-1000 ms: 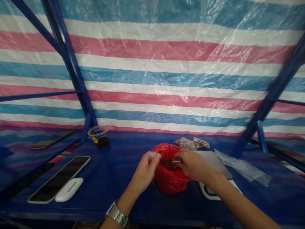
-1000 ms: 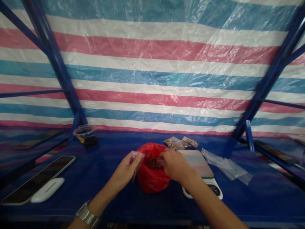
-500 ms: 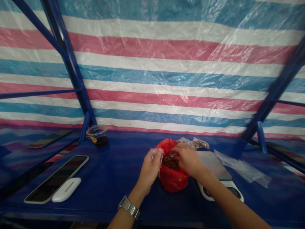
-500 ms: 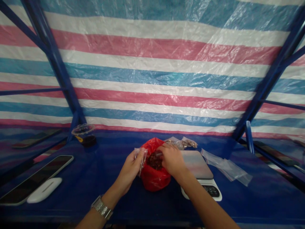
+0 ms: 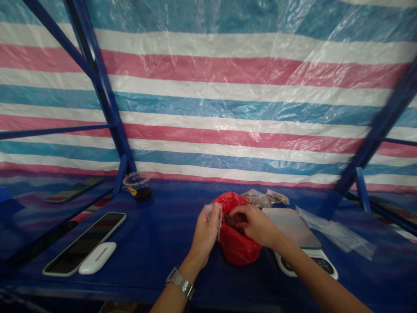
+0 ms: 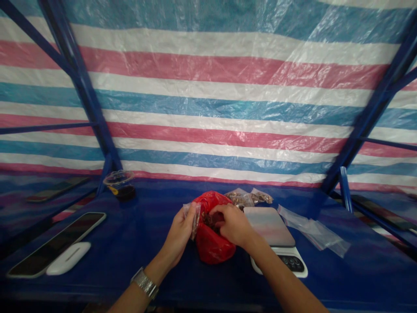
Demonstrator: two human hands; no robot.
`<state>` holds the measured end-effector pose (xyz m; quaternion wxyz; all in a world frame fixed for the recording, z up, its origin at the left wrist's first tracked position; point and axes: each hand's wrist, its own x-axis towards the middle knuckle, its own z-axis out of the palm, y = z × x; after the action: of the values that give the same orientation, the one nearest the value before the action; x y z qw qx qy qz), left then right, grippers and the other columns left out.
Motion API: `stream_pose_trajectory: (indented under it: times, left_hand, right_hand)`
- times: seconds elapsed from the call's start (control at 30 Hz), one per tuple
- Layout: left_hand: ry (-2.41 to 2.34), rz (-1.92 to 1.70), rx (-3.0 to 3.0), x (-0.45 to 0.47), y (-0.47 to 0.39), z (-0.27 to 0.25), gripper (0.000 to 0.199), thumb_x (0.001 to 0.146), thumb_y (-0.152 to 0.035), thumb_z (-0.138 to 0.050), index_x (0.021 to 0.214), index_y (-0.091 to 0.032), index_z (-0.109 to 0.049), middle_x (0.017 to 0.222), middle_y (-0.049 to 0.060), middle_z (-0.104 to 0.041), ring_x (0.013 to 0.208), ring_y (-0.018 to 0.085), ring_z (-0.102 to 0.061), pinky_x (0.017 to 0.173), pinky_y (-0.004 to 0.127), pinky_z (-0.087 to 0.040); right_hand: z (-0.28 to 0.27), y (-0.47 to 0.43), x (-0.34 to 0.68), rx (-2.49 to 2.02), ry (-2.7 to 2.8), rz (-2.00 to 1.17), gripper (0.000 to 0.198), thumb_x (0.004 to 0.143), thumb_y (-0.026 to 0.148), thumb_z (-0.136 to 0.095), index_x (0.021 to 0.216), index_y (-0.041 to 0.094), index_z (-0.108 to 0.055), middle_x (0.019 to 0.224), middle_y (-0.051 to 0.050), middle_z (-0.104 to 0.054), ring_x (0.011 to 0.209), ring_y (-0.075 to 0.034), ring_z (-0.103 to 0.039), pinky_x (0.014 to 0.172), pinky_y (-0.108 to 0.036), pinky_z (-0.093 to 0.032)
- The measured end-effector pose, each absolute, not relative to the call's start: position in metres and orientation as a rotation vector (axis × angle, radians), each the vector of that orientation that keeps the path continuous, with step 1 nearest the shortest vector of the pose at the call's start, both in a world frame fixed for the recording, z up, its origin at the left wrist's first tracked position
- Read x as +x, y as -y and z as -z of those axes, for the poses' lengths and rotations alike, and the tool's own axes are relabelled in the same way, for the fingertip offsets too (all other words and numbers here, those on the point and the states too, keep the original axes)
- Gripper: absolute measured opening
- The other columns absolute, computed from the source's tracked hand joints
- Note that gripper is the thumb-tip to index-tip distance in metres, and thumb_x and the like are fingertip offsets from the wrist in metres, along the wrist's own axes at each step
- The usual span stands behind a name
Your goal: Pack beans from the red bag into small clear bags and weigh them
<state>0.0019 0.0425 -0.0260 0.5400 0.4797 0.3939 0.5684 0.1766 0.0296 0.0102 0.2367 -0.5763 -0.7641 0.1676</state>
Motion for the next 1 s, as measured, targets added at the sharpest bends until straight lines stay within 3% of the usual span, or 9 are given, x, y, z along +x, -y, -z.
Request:
stream_pose_trajectory:
  times: [0.13, 0.23, 0.33, 0.4, 0.53, 0.8, 1.0]
  left_hand:
    - [-0.98, -1.342, 1.228, 0.0, -0.043, 0.029, 0.064, 0.086, -0.079, -0.063, 0.102, -0.017, -0.069, 0.086, 0.003, -0.07, 0.08, 0.018, -0.065, 0.076, 0.03, -0.054]
    - [-1.007, -1.34, 1.327, -0.002, -0.044, 0.03, 0.057, 0.09, -0.074, -0.061, 0.098, -0.018, -0.068, 0.084, 0.004, -0.068, 0.079, 0.02, -0.064, 0.075, 0.032, -0.054]
    - [-1.029, -1.369, 1.444, -0.005, -0.042, 0.029, 0.046, 0.089, -0.064, -0.068, 0.095, -0.019, -0.069, 0.093, 0.006, -0.066, 0.091, 0.024, -0.064, 0.088, 0.039, -0.055]
    - [-1.048, -1.401, 1.507, -0.007, -0.041, 0.029, 0.036, 0.087, -0.054, -0.074, 0.099, -0.02, -0.071, 0.11, 0.01, -0.063, 0.111, 0.028, -0.061, 0.104, 0.044, -0.05]
    - [-1.114, -1.386, 1.72, -0.012, -0.037, 0.028, 0.023, 0.089, -0.036, -0.073, 0.108, -0.023, -0.071, 0.142, 0.012, -0.045, 0.141, 0.032, -0.045, 0.122, 0.05, -0.036]
    - [-1.173, -1.309, 2.06, -0.009, -0.032, 0.027, 0.025, 0.097, -0.028, -0.068, 0.121, -0.026, -0.063, 0.137, 0.01, -0.05, 0.133, 0.031, -0.047, 0.119, 0.055, -0.039]
    - [-1.211, -1.323, 2.07, -0.009, -0.031, 0.026, 0.029, 0.097, -0.03, -0.07, 0.124, -0.026, -0.062, 0.133, 0.009, -0.053, 0.127, 0.031, -0.048, 0.115, 0.054, -0.04]
  right_hand:
    - [-0.004, -0.031, 0.175, -1.371, 1.902, -0.804, 0.034, 0.076, 0.003, -0.063, 0.102, 0.019, -0.078, 0.103, -0.006, -0.081, 0.096, -0.022, -0.075, 0.093, -0.034, -0.057]
    - [0.0, -0.032, 0.176, -1.339, 1.852, -0.847, 0.032, 0.078, 0.006, -0.064, 0.106, 0.017, -0.076, 0.105, -0.007, -0.081, 0.097, -0.022, -0.075, 0.096, -0.035, -0.057]
    - [-0.003, -0.032, 0.182, -1.307, 1.819, -0.858, 0.031, 0.079, 0.01, -0.063, 0.106, 0.017, -0.075, 0.105, -0.007, -0.08, 0.098, -0.023, -0.075, 0.097, -0.038, -0.058]
    - [-0.009, -0.03, 0.188, -1.257, 1.788, -0.848, 0.027, 0.081, 0.015, -0.064, 0.105, 0.02, -0.076, 0.107, -0.007, -0.08, 0.101, -0.024, -0.074, 0.098, -0.041, -0.057]
    - [-0.027, -0.025, 0.196, -1.203, 1.747, -0.741, 0.028, 0.088, 0.022, -0.064, 0.114, 0.023, -0.075, 0.118, -0.006, -0.078, 0.112, -0.025, -0.071, 0.107, -0.043, -0.053]
    - [-0.055, -0.007, 0.175, -1.195, 2.119, -0.116, 0.038, 0.093, 0.005, -0.06, 0.119, 0.026, -0.078, 0.12, -0.007, -0.076, 0.11, -0.026, -0.066, 0.104, -0.047, -0.05]
    - [-0.057, -0.003, 0.169, -1.18, 2.204, 0.094, 0.042, 0.096, 0.002, -0.057, 0.124, 0.028, -0.076, 0.122, -0.006, -0.074, 0.107, -0.026, -0.065, 0.099, -0.045, -0.052]
